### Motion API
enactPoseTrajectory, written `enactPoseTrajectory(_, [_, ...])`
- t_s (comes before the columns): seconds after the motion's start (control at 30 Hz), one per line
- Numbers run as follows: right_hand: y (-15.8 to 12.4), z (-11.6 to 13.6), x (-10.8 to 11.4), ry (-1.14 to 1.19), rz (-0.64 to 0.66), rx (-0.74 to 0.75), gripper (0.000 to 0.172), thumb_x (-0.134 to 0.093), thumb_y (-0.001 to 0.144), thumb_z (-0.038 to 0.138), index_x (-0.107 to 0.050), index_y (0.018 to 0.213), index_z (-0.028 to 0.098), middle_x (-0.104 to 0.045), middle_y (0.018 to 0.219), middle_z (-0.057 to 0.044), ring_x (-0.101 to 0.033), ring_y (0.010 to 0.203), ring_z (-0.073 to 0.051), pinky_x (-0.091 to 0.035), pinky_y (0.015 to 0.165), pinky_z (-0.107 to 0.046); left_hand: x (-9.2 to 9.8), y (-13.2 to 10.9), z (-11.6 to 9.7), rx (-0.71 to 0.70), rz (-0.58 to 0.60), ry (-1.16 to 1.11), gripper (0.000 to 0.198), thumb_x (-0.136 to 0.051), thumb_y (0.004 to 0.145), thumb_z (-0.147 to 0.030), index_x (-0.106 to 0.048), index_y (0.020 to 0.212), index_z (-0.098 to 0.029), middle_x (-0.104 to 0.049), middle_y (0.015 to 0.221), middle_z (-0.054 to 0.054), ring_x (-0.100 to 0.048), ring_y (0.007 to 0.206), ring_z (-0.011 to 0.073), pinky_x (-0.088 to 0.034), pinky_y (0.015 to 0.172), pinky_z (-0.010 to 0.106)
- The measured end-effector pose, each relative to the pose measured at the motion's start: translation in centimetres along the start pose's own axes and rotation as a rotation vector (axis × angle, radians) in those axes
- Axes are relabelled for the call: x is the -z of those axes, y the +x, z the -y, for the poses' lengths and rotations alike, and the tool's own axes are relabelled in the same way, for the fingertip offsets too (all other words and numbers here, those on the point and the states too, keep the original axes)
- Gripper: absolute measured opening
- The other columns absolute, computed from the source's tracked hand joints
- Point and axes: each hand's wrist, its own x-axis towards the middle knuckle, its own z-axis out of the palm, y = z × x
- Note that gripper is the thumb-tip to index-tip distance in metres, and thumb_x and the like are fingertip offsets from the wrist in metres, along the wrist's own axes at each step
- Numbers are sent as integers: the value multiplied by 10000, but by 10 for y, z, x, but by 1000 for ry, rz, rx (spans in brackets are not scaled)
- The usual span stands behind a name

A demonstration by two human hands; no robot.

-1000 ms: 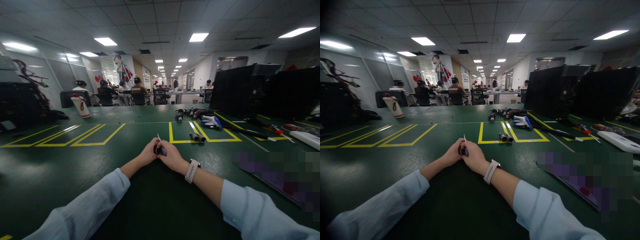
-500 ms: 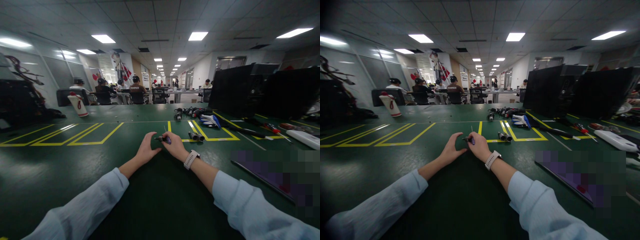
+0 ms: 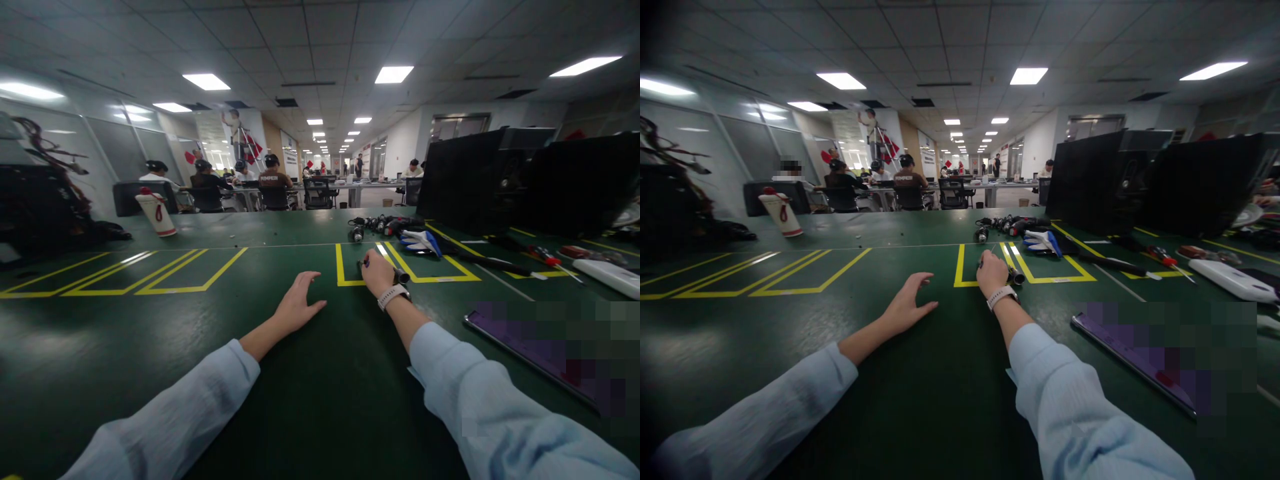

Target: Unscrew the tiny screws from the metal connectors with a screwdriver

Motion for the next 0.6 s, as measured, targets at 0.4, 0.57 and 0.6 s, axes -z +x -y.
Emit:
enactPoseTrajectory(0.4, [7,-14,7,-202,85,-27,253,-440,839,221,-539,1046,113,-631,1026,-179,-573,1005,-284,-377,800,-369,-2,-1,2,18,50,-74,534,-599,740,-270,-382,1223,-203,-462,1204,105,-544,1038,234,-480,851,426])
enactPoseTrajectory(0.57, [7,-21,13,-286,130,-16,268,-517,781,206,-575,1015,89,-635,1016,-208,-545,1037,-322,-342,823,-416,-1,-1,2,34,59,-65,529,-601,742,-275,-393,1222,-196,-472,1204,111,-542,1037,236,-479,844,425])
enactPoseTrajectory(0.6, [6,-22,14,-300,136,-12,254,-508,787,200,-585,1000,84,-638,1005,-213,-546,1033,-322,-336,823,-415,0,-1,2,37,62,-67,529,-602,742,-275,-395,1223,-196,-473,1204,110,-542,1037,237,-479,843,426])
